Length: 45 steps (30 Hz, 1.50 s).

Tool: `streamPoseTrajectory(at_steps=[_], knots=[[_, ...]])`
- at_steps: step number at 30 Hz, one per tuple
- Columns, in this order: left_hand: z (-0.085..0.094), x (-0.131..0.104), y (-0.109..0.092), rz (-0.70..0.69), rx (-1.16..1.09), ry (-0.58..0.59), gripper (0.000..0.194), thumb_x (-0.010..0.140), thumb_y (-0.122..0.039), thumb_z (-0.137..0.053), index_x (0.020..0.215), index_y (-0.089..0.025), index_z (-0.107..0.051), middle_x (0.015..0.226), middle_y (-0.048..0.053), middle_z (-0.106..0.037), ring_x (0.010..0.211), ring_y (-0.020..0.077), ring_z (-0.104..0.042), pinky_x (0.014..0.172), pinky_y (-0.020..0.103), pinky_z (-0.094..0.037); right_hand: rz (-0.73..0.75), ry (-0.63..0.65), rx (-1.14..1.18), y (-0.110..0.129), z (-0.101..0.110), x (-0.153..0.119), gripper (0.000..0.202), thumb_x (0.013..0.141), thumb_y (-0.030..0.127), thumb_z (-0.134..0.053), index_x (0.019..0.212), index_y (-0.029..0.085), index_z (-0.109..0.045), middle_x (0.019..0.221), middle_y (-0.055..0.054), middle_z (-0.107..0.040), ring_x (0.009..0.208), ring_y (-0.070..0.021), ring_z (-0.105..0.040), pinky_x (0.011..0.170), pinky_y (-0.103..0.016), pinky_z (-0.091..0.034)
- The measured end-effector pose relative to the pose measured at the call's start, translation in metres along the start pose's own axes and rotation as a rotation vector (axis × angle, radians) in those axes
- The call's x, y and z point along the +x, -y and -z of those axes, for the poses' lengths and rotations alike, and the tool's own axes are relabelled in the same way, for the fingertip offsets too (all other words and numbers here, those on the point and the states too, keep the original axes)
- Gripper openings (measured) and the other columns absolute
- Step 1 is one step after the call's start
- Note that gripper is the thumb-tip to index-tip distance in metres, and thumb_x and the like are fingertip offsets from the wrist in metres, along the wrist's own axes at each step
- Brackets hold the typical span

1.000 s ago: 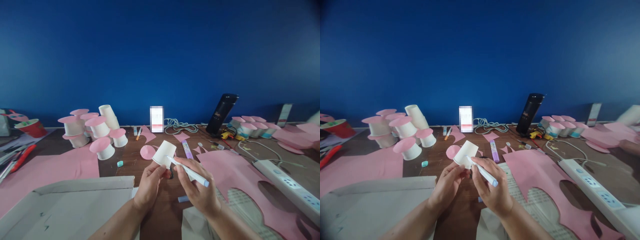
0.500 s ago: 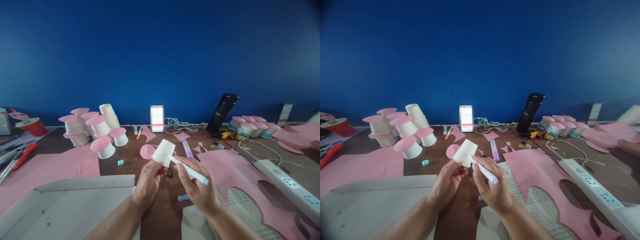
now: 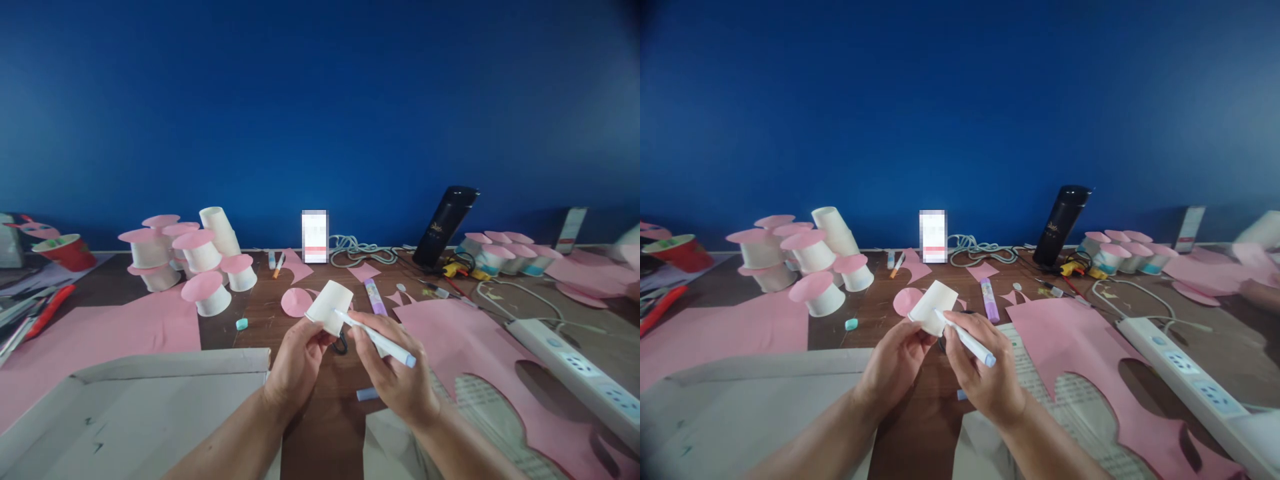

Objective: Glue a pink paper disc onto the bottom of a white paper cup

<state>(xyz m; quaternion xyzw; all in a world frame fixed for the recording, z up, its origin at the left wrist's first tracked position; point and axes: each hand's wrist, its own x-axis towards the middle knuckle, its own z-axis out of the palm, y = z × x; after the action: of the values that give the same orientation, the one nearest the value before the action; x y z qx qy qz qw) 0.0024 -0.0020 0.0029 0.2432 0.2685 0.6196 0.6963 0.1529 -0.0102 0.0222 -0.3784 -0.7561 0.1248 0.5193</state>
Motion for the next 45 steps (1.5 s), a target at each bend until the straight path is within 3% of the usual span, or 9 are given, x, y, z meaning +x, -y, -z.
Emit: streamPoseTrajectory(at_steps=[13, 23, 32, 45], knots=[[0.0011, 0.0071, -0.0037, 0.015, -0.168, -0.085, 0.015, 0.075, -0.013, -0.059, 0.086, -0.012, -0.069, 0.096, 0.009, -0.069, 0.096, 0.019, -0.06, 0.087, 0.032, -0.045, -0.01, -0.023, -0.036, -0.0014, -0.001, 0.0002, 0.025, 0.085, 0.014, -0.057, 0.109, 0.021, -0.061, 0.091, -0.002, -0.069, 0.079, -0.0143, -0.066, 0.072, -0.026, -0.053], [0.0006, 0.0066, -0.0064, 0.055, -0.217, -0.111, 0.015, 0.075, -0.011, -0.058, 0.085, -0.012, -0.069, 0.094, 0.009, -0.07, 0.09, 0.0167, -0.062, 0.085, 0.03, -0.047, -0.009, -0.021, -0.047, -0.0015, -0.0011, 0.0007, 0.026, 0.085, 0.014, -0.057, 0.11, 0.022, -0.06, 0.09, -0.002, -0.069, 0.079, -0.0137, -0.066, 0.072, -0.026, -0.053], [0.0022, 0.0069, -0.0057, 0.044, -0.164, -0.091, 0.012, 0.076, -0.014, -0.058, 0.081, -0.012, -0.069, 0.097, 0.01, -0.069, 0.091, 0.0172, -0.061, 0.085, 0.03, -0.046, 0.001, -0.037, -0.044, -0.0014, -0.0009, 0.0, 0.026, 0.085, 0.014, -0.057, 0.109, 0.021, -0.061, 0.09, -0.003, -0.069, 0.078, -0.0151, -0.066, 0.071, -0.027, -0.053], [0.0006, 0.0027, -0.0065, 0.038, -0.066, 0.006, 0.018, 0.077, -0.018, -0.057, 0.09, -0.014, -0.068, 0.104, 0.009, -0.068, 0.101, 0.0214, -0.059, 0.088, 0.033, -0.042, 0.015, -0.012, -0.05, -0.002, -0.0004, -0.0032, 0.028, 0.085, 0.015, -0.056, 0.112, 0.021, -0.06, 0.095, -0.005, -0.069, 0.081, -0.0172, -0.067, 0.073, -0.03, -0.055]])
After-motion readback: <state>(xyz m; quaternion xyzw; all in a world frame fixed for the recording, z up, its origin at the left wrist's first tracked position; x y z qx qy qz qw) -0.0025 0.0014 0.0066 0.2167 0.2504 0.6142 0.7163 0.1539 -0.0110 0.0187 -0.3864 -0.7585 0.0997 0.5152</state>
